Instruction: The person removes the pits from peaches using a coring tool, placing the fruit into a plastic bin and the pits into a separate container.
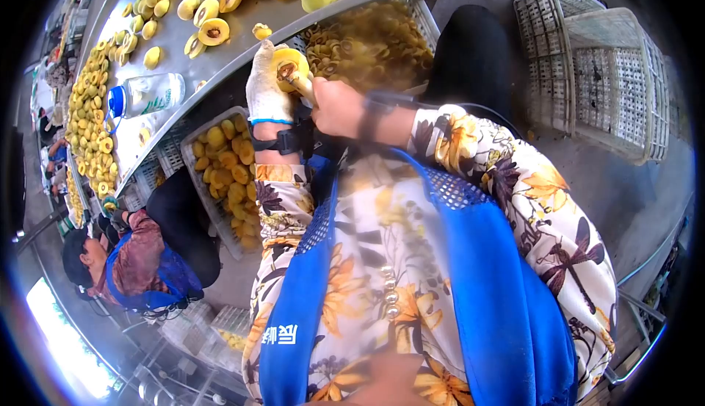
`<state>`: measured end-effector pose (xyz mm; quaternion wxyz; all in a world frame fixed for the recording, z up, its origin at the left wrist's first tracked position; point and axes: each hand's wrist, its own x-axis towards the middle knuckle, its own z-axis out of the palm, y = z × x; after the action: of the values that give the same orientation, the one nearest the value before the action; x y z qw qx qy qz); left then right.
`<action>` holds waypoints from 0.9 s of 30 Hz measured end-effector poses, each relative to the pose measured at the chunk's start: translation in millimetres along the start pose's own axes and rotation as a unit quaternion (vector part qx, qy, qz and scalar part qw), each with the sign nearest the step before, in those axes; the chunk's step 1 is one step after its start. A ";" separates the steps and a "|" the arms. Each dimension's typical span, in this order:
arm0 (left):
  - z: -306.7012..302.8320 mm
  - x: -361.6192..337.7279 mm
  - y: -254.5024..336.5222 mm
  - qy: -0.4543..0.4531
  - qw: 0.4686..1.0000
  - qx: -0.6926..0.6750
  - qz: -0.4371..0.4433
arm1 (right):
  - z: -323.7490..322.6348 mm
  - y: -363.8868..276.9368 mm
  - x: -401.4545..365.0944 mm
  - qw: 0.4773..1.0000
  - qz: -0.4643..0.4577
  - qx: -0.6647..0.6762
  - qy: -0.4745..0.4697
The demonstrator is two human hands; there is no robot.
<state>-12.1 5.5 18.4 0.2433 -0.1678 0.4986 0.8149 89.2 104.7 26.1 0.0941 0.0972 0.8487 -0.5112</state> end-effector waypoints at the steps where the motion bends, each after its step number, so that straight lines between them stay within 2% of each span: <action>1: 2.3 0.5 -2.4 0.039 0.995 0.070 0.056 | -2.5 -0.6 2.0 1.000 0.008 0.008 -0.006; 2: 5.7 0.2 -6.9 0.060 0.988 0.098 0.104 | -4.0 -1.2 3.5 1.000 0.017 0.019 -0.011; 3: 8.8 -1.9 -9.5 0.080 0.977 0.127 0.149 | -6.9 -2.7 3.2 0.994 0.065 0.073 -0.049; 5: 7.0 -2.8 -8.8 0.060 0.988 0.097 0.109 | -20.8 -13.4 2.9 0.965 0.152 0.170 -0.129; 6: 6.4 -1.8 -8.6 0.051 0.992 0.076 0.089 | -19.0 -12.5 4.8 0.964 0.169 0.160 -0.131; 9: -4.5 6.3 -2.7 -0.024 0.999 0.014 -0.043 | 2.1 2.4 3.9 1.000 0.030 0.003 -0.001; 10: -2.7 2.5 -2.1 -0.011 0.999 0.038 -0.036 | 2.3 5.7 5.4 0.999 0.031 0.002 -0.009; 13: 16.1 -23.0 -5.3 0.004 0.983 0.099 0.152 | -7.7 6.7 10.1 0.999 0.021 0.001 -0.030; 15: -1.8 -15.0 -13.3 -0.016 0.992 -0.009 0.124 | -16.3 1.3 9.3 0.999 -0.004 0.008 -0.041; 17: -3.7 -18.9 -16.6 -0.020 0.991 -0.098 0.093 | -13.5 2.5 13.1 0.999 0.011 0.014 -0.045; 20: -12.0 -10.4 0.5 -0.144 0.985 -0.095 -0.018 | -3.1 2.5 10.2 1.000 0.001 0.009 -0.019; 21: -11.1 -11.4 -3.7 -0.111 0.992 -0.056 0.014 | 0.1 2.3 7.7 1.000 -0.009 0.006 -0.004; 23: 1.6 -20.7 -6.2 -0.036 0.997 0.030 0.068 | -9.5 -15.6 1.5 0.978 0.125 0.139 -0.089; 24: 10.1 -23.9 -8.3 0.001 0.988 0.095 0.125 | -16.3 -26.7 -0.3 0.952 0.189 0.205 -0.128; 27: 4.1 -11.5 -14.7 -0.016 0.983 0.117 0.143 | -19.6 -31.6 -4.1 0.895 0.249 0.340 -0.145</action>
<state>5.5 12.1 15.4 0.1498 -0.0521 0.6053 0.7801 83.6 107.3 63.0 0.3021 0.2561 0.5483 -0.7365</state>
